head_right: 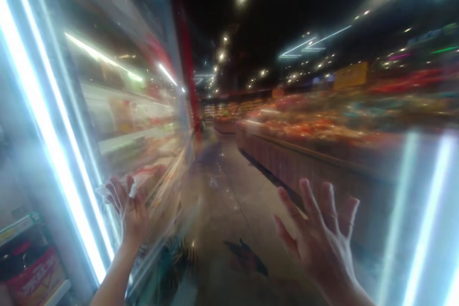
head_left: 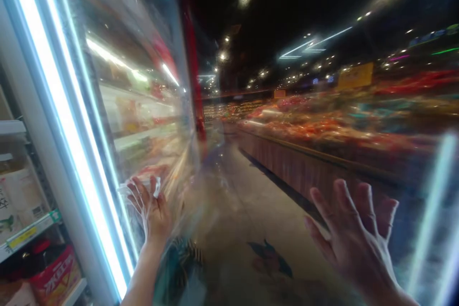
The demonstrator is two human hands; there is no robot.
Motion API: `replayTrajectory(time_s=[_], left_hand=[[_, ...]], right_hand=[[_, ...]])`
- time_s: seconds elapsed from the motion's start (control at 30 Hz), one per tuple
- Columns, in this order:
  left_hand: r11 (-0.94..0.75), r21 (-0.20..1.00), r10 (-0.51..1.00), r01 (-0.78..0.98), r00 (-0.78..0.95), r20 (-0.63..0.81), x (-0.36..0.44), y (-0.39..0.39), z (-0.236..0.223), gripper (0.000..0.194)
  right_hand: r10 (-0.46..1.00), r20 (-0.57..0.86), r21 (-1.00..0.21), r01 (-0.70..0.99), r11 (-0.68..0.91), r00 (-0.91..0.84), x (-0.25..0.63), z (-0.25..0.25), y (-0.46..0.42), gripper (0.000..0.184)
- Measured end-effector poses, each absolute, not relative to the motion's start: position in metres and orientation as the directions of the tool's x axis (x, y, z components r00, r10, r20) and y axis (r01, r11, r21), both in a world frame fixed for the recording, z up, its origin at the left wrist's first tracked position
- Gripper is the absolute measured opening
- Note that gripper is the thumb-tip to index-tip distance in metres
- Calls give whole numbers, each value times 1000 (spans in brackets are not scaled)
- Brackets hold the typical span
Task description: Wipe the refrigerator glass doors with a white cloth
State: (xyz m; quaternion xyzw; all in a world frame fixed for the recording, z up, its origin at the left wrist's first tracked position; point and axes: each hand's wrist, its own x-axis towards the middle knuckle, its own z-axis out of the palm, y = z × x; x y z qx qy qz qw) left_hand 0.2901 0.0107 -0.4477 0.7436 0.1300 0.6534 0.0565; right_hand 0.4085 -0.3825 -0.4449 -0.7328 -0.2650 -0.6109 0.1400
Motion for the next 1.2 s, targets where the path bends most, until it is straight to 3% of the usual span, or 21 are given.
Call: replayTrajectory(time_s=[0.13, 0.37, 0.6, 0.77, 0.93, 1.13, 1.2], left_hand=[[-983, 145, 163, 116, 161, 973, 286, -11, -493, 82], [-985, 143, 157, 96, 159, 975, 306, -21, -441, 74], [-998, -50, -56, -26, 279, 959, 325, -116, -472, 90], [-998, -54, -60, -31, 287, 956, 345, -161, -443, 86], [-978, -164, -198, -133, 308, 931, 353, -211, -476, 81], [-993, -46, -75, -110, 273, 959, 366, -238, -432, 81], [-991, -47, -81, -122, 292, 953, 367, -249, -440, 80]], right_hand=[[261, 961, 166, 571, -804, 88, 412, -457, -387, 79], [249, 963, 150, 575, -804, 97, 414, -448, -390, 82], [297, 946, 175, 568, -804, 130, 413, -462, -400, 79], [240, 962, 126, 564, -816, 133, 416, -442, -402, 83], [259, 945, 102, 576, -811, 198, 412, -478, -412, 82], [190, 963, 50, 568, -822, 191, 417, -462, -421, 87], [177, 962, 29, 568, -822, 208, 414, -472, -422, 85]])
